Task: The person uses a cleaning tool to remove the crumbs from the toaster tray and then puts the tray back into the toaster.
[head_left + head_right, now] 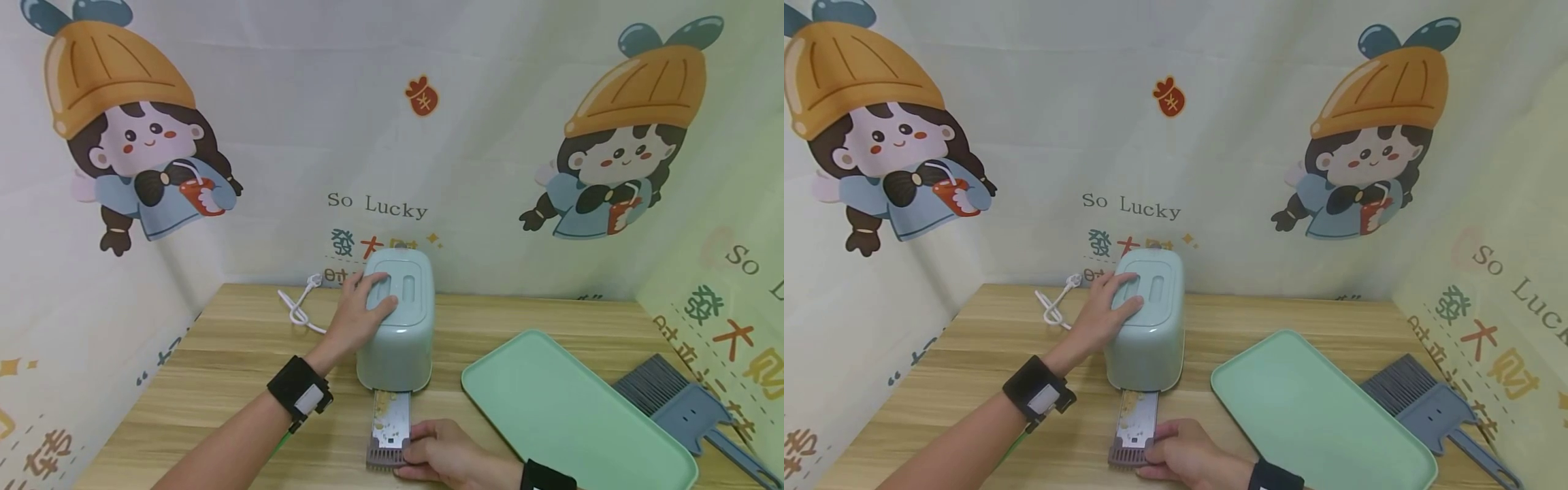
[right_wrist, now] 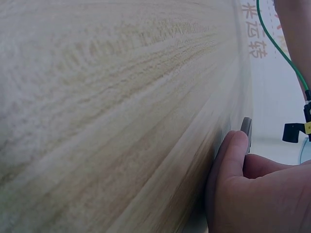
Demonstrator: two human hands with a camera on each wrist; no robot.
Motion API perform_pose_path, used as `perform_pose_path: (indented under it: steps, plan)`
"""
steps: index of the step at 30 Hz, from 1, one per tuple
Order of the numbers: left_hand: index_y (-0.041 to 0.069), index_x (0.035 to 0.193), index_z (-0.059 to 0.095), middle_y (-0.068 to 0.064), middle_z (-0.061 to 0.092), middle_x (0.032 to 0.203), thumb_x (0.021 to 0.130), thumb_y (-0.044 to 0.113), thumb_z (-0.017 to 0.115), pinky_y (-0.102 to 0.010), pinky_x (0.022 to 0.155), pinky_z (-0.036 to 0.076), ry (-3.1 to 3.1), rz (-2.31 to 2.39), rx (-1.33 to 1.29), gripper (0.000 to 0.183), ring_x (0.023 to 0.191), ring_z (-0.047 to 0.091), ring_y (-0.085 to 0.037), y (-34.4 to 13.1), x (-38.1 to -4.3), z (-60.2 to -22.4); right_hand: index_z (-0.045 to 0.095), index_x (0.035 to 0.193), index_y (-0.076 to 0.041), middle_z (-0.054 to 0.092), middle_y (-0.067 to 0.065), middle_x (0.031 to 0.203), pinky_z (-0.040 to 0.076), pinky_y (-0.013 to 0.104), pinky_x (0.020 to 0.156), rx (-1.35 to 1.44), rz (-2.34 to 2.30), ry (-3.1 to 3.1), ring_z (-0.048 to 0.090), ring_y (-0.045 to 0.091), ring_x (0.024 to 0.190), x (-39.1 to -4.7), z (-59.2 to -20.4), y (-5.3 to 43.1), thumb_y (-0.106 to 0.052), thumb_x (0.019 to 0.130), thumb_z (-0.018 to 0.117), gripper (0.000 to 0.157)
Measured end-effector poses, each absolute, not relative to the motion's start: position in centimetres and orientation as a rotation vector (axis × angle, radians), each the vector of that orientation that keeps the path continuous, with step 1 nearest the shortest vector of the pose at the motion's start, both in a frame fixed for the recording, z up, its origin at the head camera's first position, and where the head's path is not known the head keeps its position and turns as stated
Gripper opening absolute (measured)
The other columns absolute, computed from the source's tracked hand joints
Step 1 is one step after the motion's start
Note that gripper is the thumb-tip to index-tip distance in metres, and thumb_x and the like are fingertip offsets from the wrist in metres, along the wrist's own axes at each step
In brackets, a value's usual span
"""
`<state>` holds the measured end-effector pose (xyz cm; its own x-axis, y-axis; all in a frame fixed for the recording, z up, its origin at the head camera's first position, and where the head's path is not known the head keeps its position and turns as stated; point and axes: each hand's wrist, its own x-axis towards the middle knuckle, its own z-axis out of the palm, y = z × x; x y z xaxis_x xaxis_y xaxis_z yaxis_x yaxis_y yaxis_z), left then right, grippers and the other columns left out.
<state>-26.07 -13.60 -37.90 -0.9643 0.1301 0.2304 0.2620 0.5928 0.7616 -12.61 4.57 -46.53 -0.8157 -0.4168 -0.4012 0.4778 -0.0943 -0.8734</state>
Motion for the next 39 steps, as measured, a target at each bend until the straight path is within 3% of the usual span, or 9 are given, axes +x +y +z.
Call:
perform_pose_path:
  steps: [23,39]
  plan:
    - [0.021,0.140,0.042,-0.015,0.010,0.154,0.094,0.046,0.054,-0.059,0.105,0.027,-2.666,-1.310,-0.341,0.054,0.135,0.020,-0.036,-13.3,-26.2,-37.8,0.045,0.112,0.013,0.056,0.022,0.098,0.055,0.034,0.079,0.036,-1.849,1.670,0.065,0.027,0.083,-11.6,-46.5,5.5,0.010,0.086,0.055,0.027]
    - [0.021,0.141,0.041,-0.015,0.009,0.154,0.094,0.047,0.054,-0.058,0.105,0.027,-2.678,-1.296,-0.333,0.056,0.136,0.020,-0.035,-13.4,-26.1,-37.8,0.059,0.102,0.003,0.064,0.005,0.084,0.053,0.029,0.072,-0.084,-1.626,1.901,0.060,0.015,0.079,-11.0,-46.5,5.7,-0.002,0.081,0.064,0.022]
